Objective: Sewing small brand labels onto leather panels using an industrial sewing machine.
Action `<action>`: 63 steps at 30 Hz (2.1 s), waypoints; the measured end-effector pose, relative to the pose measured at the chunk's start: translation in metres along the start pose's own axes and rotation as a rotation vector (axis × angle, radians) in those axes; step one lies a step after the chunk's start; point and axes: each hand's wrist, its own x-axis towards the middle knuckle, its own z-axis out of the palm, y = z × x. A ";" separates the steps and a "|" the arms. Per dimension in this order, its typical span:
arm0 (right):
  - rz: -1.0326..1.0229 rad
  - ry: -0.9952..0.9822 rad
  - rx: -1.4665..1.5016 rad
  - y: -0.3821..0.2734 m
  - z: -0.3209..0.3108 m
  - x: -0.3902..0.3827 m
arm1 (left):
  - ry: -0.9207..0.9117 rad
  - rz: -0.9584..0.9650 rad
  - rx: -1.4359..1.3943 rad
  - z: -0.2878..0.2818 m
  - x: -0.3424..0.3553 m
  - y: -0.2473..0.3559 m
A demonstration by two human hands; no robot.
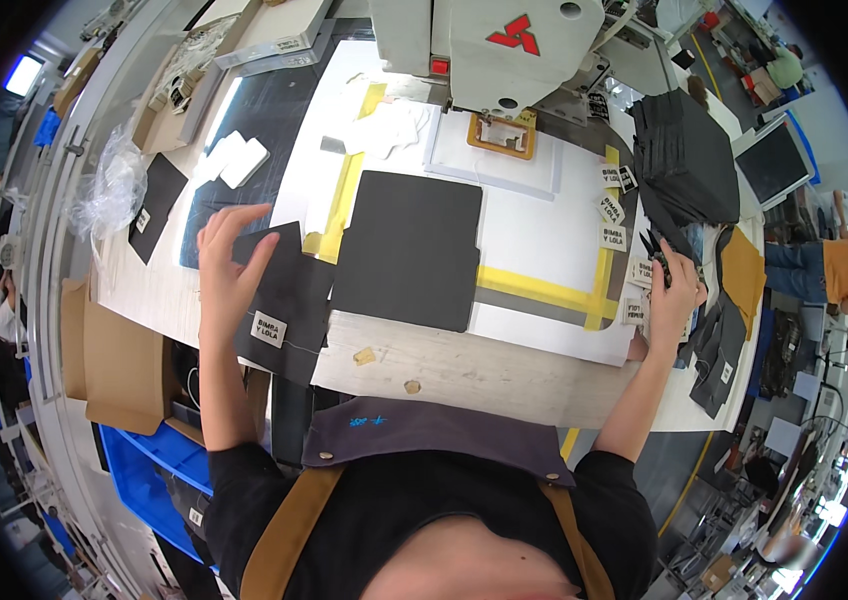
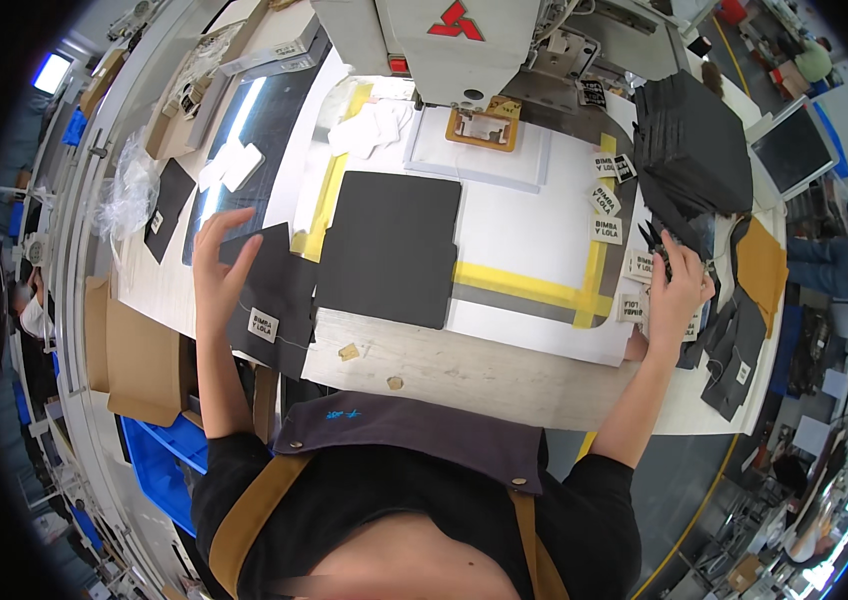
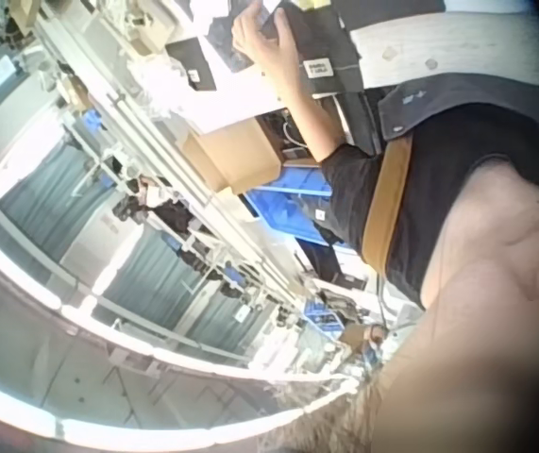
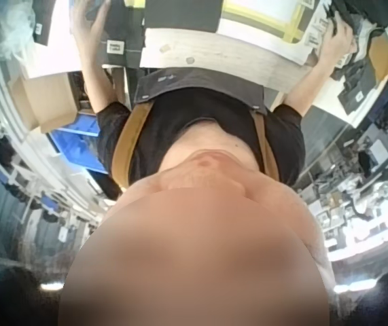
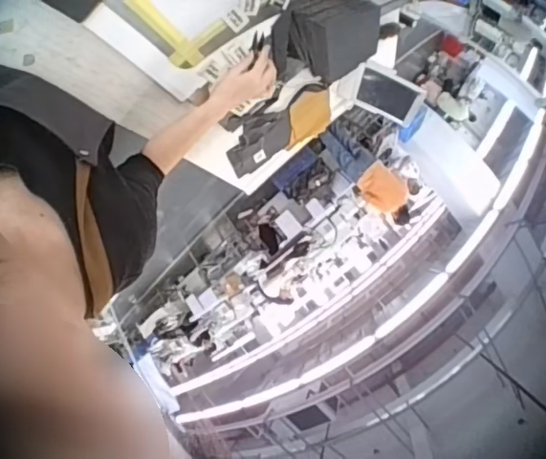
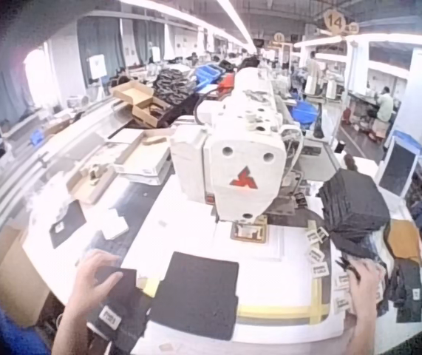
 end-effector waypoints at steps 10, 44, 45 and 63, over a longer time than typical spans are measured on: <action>-0.019 0.191 -0.023 -0.004 -0.004 0.000 | -0.363 0.116 -0.130 0.071 0.110 -0.029; -0.729 -1.365 1.759 -0.373 -0.097 -0.031 | -0.614 -0.044 -0.136 0.103 0.156 -0.021; -0.732 -1.356 1.755 -0.372 -0.096 -0.028 | -0.626 -0.077 -0.156 0.103 0.156 -0.022; -1.187 -1.454 1.939 -0.361 -0.107 -0.024 | -0.657 -0.064 -0.162 0.103 0.161 -0.021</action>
